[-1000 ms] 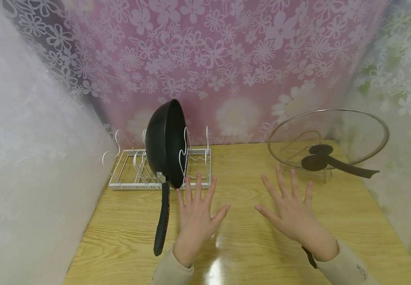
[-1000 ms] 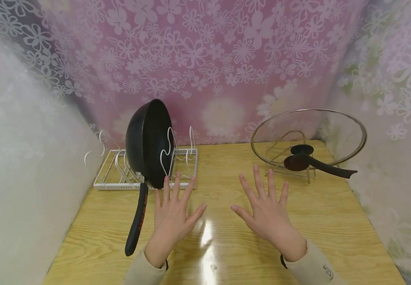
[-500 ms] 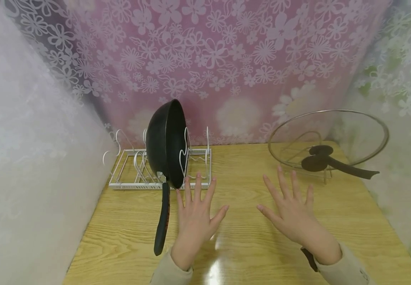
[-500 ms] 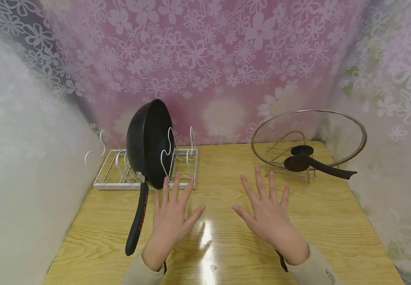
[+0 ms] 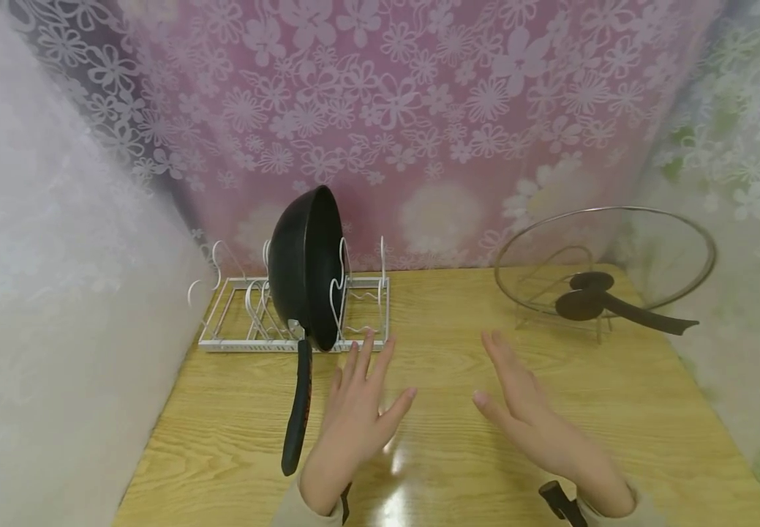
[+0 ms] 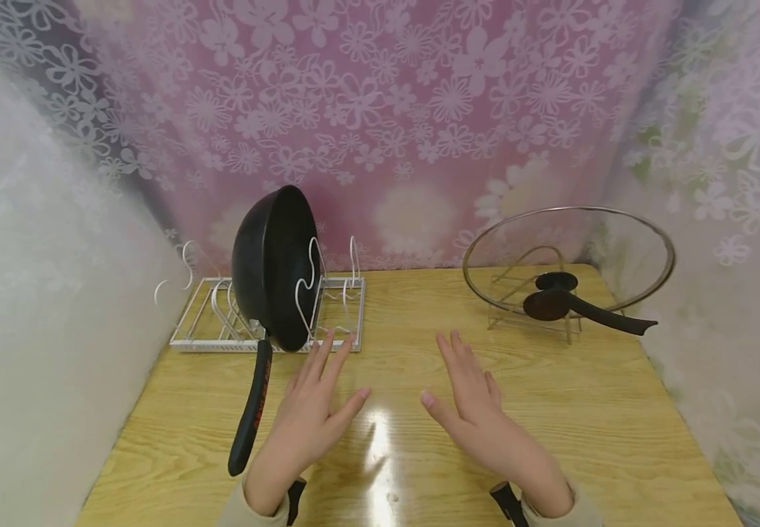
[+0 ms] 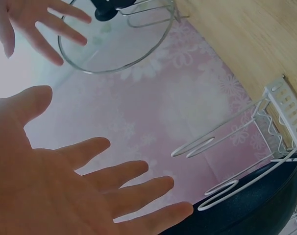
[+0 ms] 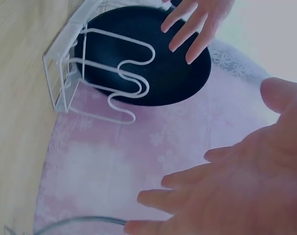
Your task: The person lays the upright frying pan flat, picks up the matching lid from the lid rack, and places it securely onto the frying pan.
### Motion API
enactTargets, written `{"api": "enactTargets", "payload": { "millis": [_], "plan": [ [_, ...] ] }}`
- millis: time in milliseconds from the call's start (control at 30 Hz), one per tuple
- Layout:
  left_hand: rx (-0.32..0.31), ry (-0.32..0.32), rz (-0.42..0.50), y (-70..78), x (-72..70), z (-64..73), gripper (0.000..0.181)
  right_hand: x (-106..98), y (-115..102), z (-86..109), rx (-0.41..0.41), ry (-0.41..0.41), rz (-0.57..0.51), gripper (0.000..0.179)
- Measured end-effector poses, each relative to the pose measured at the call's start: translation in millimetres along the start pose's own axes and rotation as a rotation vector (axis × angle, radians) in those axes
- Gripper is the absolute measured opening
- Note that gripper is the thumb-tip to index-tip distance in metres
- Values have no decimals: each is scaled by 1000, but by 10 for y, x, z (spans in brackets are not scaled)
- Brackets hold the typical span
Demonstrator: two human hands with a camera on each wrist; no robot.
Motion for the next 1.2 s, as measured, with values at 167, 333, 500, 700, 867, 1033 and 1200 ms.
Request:
{"api": "enactTargets", "payload": {
  "millis": [167,333,500,700,867,1033,1200],
  "plan": [
    [-9,37,58,3,-96,74,71,83,-23,-3,-23,-2,-82,73],
    [-34,33,101,20,-160,145,71,171,-22,-11,-14,-18,-203,70],
    [-82,-5,164,25,-223,217,70,284,-18,-23,9,-35,-283,68],
    [-129,-3,224,12,-352,290,68,450,-7,-53,41,-16,-358,64],
    [-152,20,253,-15,-459,347,69,598,-2,-120,67,14,-461,62],
    [-138,83,312,-34,-622,411,64,703,-33,-202,70,24,-557,59],
    [-57,155,349,-62,-813,525,57,785,-99,-260,88,32,-628,55]
  ]
}}
Point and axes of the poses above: each hand's wrist, its own z-axis away from the middle knuckle, its own x-axis out of the palm, y = z × x, the point moved 10 cm from there along -z, towards the middle knuckle, and after that the axes turned 2 degrees about x, right-handed, at the moved point
